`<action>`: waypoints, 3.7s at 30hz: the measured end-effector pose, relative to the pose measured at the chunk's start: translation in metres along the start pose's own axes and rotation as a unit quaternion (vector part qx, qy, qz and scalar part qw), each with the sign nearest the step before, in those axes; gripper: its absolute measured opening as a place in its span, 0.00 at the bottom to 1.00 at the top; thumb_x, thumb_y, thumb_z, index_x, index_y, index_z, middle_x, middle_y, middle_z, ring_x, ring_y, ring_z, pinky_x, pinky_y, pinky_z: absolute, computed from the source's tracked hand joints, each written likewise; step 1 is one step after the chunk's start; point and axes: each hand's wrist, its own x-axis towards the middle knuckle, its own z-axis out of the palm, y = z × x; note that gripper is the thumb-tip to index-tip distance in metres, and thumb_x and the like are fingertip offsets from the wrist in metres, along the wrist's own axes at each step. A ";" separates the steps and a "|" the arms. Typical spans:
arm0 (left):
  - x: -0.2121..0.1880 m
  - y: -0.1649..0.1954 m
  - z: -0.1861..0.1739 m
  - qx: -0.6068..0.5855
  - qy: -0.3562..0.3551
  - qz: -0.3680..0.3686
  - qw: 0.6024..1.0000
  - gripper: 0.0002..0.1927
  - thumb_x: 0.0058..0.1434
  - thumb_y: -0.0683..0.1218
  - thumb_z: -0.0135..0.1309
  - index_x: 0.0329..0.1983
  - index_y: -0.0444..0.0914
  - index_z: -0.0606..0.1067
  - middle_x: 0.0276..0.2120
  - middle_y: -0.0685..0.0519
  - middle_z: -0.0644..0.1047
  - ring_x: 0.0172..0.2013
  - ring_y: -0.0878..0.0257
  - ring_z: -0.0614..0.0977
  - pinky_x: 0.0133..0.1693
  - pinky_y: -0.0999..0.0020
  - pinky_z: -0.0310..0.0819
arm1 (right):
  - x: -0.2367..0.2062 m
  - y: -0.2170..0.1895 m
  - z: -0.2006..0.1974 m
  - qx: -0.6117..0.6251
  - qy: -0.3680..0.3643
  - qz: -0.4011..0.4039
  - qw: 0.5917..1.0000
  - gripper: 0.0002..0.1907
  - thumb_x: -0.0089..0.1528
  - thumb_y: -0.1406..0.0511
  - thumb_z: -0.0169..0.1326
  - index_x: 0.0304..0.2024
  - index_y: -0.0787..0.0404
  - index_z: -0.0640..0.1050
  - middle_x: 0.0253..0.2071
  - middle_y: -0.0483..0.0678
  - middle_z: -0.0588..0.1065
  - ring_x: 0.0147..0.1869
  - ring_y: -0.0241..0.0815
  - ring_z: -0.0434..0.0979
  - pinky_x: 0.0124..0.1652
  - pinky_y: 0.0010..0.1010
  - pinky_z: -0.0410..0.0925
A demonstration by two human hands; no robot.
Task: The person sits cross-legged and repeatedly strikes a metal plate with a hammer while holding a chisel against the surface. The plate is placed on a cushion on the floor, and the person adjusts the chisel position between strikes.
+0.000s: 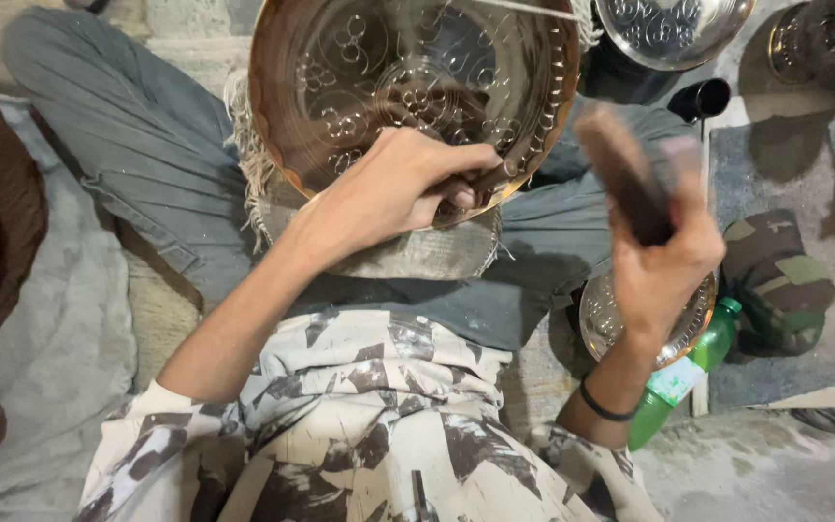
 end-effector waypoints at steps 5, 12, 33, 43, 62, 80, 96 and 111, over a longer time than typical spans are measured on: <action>-0.004 -0.003 0.001 0.008 0.004 0.014 1.000 0.21 0.53 0.34 0.56 0.51 0.35 0.74 0.32 0.44 0.81 0.33 0.49 0.84 0.36 0.59 0.76 | 0.003 -0.018 0.013 0.338 0.031 0.163 0.926 0.39 0.75 0.74 0.64 0.77 0.59 0.54 0.35 0.43 0.68 0.34 0.37 0.72 0.39 0.27 0.69; -0.010 -0.010 0.010 -0.005 0.038 -0.007 0.999 0.23 0.52 0.31 0.53 0.52 0.36 0.74 0.34 0.47 0.83 0.36 0.54 0.87 0.40 0.64 0.80 | 0.038 -0.054 0.007 0.350 0.018 0.137 0.926 0.41 0.71 0.72 0.63 0.76 0.47 0.54 0.38 0.44 0.74 0.36 0.38 0.77 0.42 0.26 0.72; -0.038 0.032 0.053 0.034 0.348 -0.220 0.911 0.17 0.59 0.32 0.54 0.51 0.34 0.76 0.36 0.47 0.85 0.39 0.56 0.89 0.41 0.65 0.82 | 0.142 -0.111 -0.011 -0.173 -0.237 -0.375 0.880 0.38 0.62 0.69 0.65 0.72 0.51 0.66 0.36 0.50 0.72 0.36 0.50 0.75 0.37 0.39 0.68; -0.040 0.032 0.058 0.075 0.360 -0.188 0.911 0.16 0.61 0.35 0.58 0.53 0.36 0.76 0.38 0.47 0.84 0.37 0.55 0.88 0.38 0.65 0.80 | 0.141 -0.072 -0.020 -0.091 -0.193 -0.335 0.918 0.33 0.65 0.70 0.67 0.68 0.60 0.65 0.48 0.55 0.76 0.45 0.55 0.79 0.42 0.38 0.71; -0.021 0.010 0.019 0.016 0.109 -0.100 0.989 0.19 0.57 0.33 0.55 0.52 0.36 0.76 0.32 0.46 0.83 0.35 0.50 0.86 0.35 0.62 0.80 | 0.082 -0.057 -0.031 -0.071 -0.250 -0.152 0.954 0.39 0.58 0.71 0.66 0.70 0.51 0.67 0.34 0.50 0.71 0.33 0.51 0.71 0.35 0.40 0.66; -0.003 -0.002 -0.005 -0.005 -0.093 -0.024 0.995 0.22 0.48 0.32 0.57 0.48 0.36 0.76 0.28 0.47 0.80 0.29 0.52 0.84 0.33 0.61 0.76 | 0.000 -0.049 -0.008 0.222 -0.085 0.145 0.960 0.31 0.65 0.73 0.59 0.69 0.53 0.66 0.55 0.44 0.76 0.53 0.30 0.75 0.54 0.27 0.71; 0.002 0.003 -0.007 0.005 -0.044 -0.011 0.999 0.26 0.48 0.33 0.56 0.53 0.36 0.75 0.29 0.46 0.80 0.31 0.48 0.82 0.35 0.59 0.75 | -0.006 -0.020 -0.012 0.097 -0.034 0.044 0.994 0.35 0.70 0.76 0.64 0.71 0.58 0.59 0.51 0.53 0.76 0.52 0.42 0.78 0.51 0.32 0.73; -0.014 0.009 0.001 0.014 0.034 -0.042 0.998 0.18 0.56 0.32 0.55 0.50 0.35 0.74 0.32 0.44 0.81 0.36 0.52 0.86 0.37 0.63 0.79 | 0.052 -0.053 -0.025 -0.196 -0.189 -0.228 0.935 0.33 0.46 0.75 0.68 0.55 0.62 0.76 0.34 0.51 0.77 0.39 0.49 0.78 0.40 0.40 0.71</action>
